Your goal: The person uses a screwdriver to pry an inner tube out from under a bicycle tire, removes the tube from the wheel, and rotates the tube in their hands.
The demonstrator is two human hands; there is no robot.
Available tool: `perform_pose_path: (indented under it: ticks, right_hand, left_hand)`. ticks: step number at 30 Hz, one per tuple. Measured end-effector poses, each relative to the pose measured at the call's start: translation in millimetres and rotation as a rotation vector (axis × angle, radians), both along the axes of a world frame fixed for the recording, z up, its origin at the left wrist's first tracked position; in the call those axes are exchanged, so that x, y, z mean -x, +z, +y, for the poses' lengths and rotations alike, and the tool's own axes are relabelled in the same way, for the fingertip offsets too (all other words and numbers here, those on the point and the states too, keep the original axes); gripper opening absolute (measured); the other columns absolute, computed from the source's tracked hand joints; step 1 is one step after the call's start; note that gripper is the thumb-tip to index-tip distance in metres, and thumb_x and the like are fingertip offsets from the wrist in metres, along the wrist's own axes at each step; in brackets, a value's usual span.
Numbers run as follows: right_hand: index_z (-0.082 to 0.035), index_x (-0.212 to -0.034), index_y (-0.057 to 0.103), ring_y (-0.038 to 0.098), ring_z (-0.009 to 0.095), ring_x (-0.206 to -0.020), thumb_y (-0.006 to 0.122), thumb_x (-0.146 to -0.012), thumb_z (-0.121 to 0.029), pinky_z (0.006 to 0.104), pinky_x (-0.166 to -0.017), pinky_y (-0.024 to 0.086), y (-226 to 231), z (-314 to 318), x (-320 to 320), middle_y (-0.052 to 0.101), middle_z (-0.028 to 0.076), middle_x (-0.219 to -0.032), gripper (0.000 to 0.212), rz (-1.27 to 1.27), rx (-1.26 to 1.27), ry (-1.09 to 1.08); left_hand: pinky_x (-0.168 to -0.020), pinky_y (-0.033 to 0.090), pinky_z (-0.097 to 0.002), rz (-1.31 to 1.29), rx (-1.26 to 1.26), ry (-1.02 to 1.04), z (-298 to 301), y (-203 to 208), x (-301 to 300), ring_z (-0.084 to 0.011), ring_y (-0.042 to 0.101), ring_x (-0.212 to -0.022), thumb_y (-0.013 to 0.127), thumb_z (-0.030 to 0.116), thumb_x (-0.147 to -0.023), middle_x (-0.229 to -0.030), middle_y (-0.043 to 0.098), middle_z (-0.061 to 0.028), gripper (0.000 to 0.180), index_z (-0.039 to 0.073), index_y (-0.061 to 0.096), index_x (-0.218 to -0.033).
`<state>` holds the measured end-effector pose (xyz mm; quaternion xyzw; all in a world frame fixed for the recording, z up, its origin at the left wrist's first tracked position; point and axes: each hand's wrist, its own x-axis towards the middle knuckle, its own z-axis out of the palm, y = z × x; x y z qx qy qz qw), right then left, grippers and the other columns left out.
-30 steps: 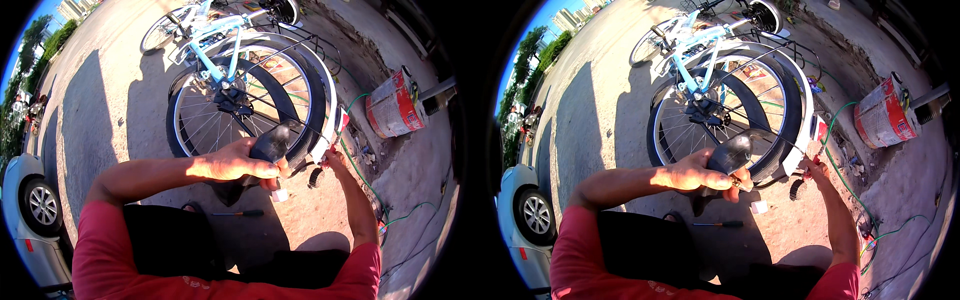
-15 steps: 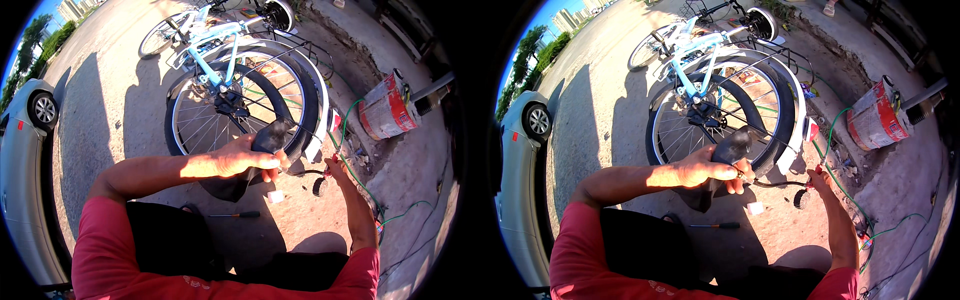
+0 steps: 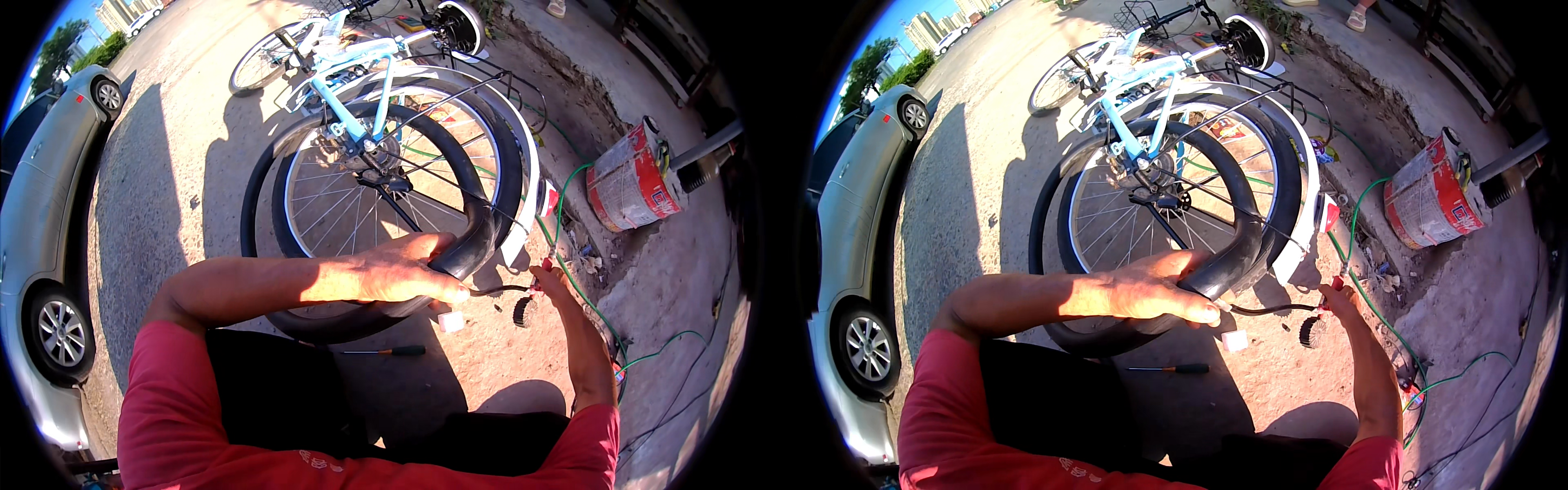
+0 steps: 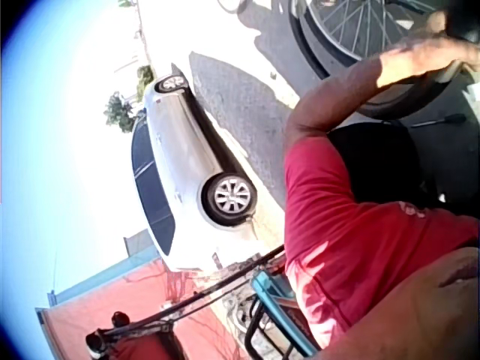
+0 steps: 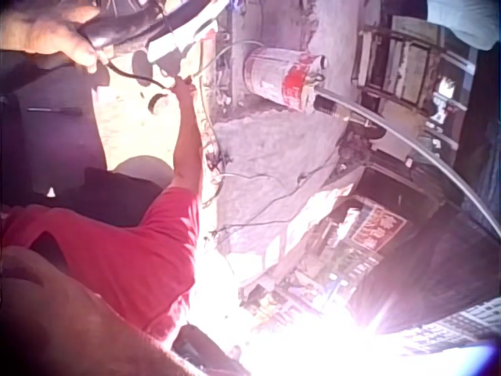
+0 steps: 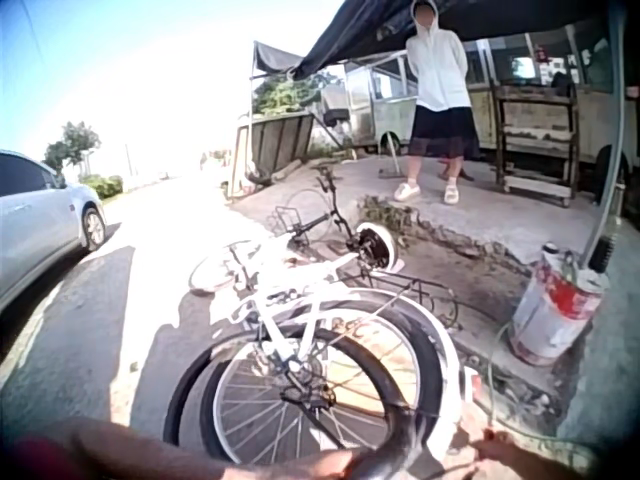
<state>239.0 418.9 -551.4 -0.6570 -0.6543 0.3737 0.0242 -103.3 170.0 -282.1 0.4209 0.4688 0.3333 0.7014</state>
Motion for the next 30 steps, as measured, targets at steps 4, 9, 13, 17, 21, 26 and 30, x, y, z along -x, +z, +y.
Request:
perform_pose_path:
  ticks: [4,9,13,17,21,26,30]
  right_hand:
    - [-0.001,-0.07,0.068,0.062,0.018,-0.056,0.077,-0.074,-0.043,0.0353,-0.051,0.048,-9,2,-5,0.066,0.01,-0.066,0.043,-0.006,-0.022,-0.011]
    - [0.001,-0.075,0.069,0.063,0.02,-0.061,0.077,-0.07,-0.046,0.0371,-0.055,0.049,24,-11,6,0.067,0.011,-0.071,0.047,-0.079,-0.059,0.019]
    - [0.0,-0.076,0.07,0.064,0.02,-0.062,0.077,-0.069,-0.049,0.0367,-0.055,0.05,18,-8,-2,0.068,0.011,-0.072,0.05,-0.121,-0.065,0.01]
    - [-0.001,-0.075,0.071,0.065,0.02,-0.061,0.076,-0.07,-0.051,0.036,-0.055,0.05,20,-9,-1,0.069,0.011,-0.071,0.051,-0.138,-0.044,0.017]
    - [-0.002,-0.072,0.071,0.065,0.018,-0.059,0.076,-0.07,-0.052,0.0354,-0.054,0.051,19,-10,-1,0.068,0.01,-0.069,0.05,-0.146,-0.054,0.016]
    - [-0.003,-0.07,0.07,0.065,0.018,-0.059,0.076,-0.069,-0.053,0.0347,-0.053,0.051,-16,5,-14,0.068,0.009,-0.068,0.05,-0.227,-0.142,0.014]
    - [-0.002,-0.091,0.075,0.072,0.025,-0.085,0.072,-0.066,-0.067,0.0379,-0.076,0.056,-18,9,-13,0.074,0.016,-0.095,0.07,-0.252,0.065,0.033]
  left_hand:
    - [-0.087,0.044,-0.0344,0.313,-0.107,-0.137,-7,-12,1,-0.017,0.056,-0.096,0.076,0.03,-0.08,-0.1,0.056,-0.0073,0.055,-0.002,0.052,-0.118]
    - [-0.084,0.045,-0.0342,0.416,-0.114,-0.084,-16,-33,-4,-0.0191,0.056,-0.093,0.079,0.035,-0.077,-0.097,0.056,-0.0077,0.061,-0.002,0.052,-0.118]
    - [-0.086,0.046,-0.0346,0.42,-0.101,-0.097,-15,-29,-6,-0.019,0.057,-0.096,0.079,0.031,-0.079,-0.101,0.058,-0.0097,0.063,-0.004,0.05,-0.122]
    - [-0.086,0.047,-0.0349,0.42,-0.108,-0.082,-16,-32,-7,-0.0194,0.057,-0.096,0.079,0.031,-0.079,-0.1,0.059,-0.01,0.063,-0.005,0.05,-0.122]
    - [-0.086,0.047,-0.0349,0.434,-0.084,-0.098,-16,-25,-7,-0.0198,0.057,-0.096,0.08,0.034,-0.077,-0.1,0.058,-0.0099,0.066,-0.005,0.05,-0.122]
    - [-0.086,0.046,-0.0346,0.451,-0.077,-0.109,-15,-25,-8,-0.0198,0.057,-0.096,0.08,0.036,-0.076,-0.1,0.058,-0.0097,0.068,-0.004,0.05,-0.122]
    - [-0.086,0.046,-0.0344,0.435,-0.08,-0.107,-13,-25,-8,-0.0201,0.057,-0.097,0.08,0.036,-0.076,-0.1,0.058,-0.0102,0.066,-0.004,0.051,-0.12]
